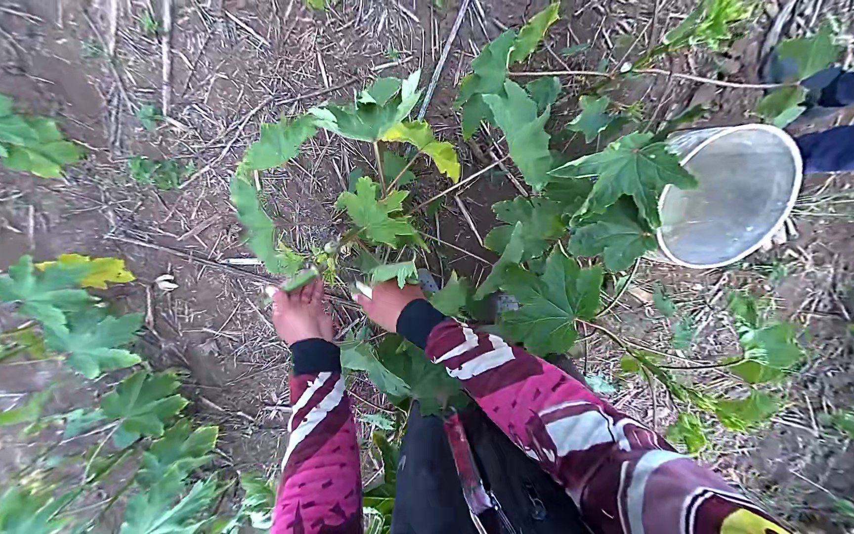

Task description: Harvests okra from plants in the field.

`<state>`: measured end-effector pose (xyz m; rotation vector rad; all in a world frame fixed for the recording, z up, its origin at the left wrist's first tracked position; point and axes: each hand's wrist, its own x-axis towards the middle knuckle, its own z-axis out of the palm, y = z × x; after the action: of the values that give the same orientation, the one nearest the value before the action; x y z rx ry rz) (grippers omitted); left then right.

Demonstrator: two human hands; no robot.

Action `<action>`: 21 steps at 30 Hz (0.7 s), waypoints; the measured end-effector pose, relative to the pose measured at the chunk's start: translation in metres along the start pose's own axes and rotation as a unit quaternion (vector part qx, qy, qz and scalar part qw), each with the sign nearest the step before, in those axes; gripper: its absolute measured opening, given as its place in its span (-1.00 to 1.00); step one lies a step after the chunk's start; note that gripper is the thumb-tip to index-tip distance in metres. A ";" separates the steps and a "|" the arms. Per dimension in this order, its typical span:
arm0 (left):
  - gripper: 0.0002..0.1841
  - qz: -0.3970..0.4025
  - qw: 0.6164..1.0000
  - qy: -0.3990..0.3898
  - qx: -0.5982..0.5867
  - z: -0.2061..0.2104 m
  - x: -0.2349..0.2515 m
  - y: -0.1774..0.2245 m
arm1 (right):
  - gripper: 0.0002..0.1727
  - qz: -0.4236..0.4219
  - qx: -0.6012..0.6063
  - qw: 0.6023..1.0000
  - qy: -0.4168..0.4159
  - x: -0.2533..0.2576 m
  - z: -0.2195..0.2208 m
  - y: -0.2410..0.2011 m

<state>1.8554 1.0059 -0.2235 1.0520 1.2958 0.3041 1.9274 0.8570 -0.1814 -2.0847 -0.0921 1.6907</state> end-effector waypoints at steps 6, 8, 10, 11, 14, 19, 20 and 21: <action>-0.60 -0.154 0.985 -0.031 -0.075 0.022 -0.098 -0.020 | -0.29 0.039 0.067 0.983 -0.168 -0.048 -0.004 0.137; -0.67 -0.233 0.970 -0.048 -0.048 0.041 -0.114 -0.038 | -0.31 0.083 0.124 0.977 -0.152 -0.061 -0.018 0.184; -0.79 -0.283 0.957 -0.061 -0.003 0.057 -0.121 -0.066 | -0.34 0.117 0.161 0.971 -0.131 -0.073 -0.040 0.217; -0.81 -0.309 0.948 -0.071 0.026 0.066 -0.123 -0.082 | -0.35 0.124 0.173 0.970 -0.118 -0.076 -0.053 0.228; -0.87 -0.370 0.913 -0.111 0.132 0.099 -0.127 -0.125 | -0.38 0.121 0.191 0.971 -0.082 -0.079 -0.097 0.244; -0.79 -0.298 0.953 -0.050 -0.035 0.149 -0.124 -0.138 | -0.38 0.088 0.175 0.980 -0.048 -0.066 -0.145 0.242; -0.72 -0.276 0.952 -0.028 -0.130 0.155 -0.121 -0.132 | -0.40 0.083 0.172 0.981 -0.046 -0.063 -0.151 0.243; -0.63 -0.260 0.944 -0.013 -0.203 0.161 -0.117 -0.124 | -0.41 0.080 0.170 0.981 -0.044 -0.061 -0.156 0.245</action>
<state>1.9175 0.7822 -0.2595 0.3438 1.3631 0.1420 2.0041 0.5712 -0.1969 -1.8025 0.3250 1.7498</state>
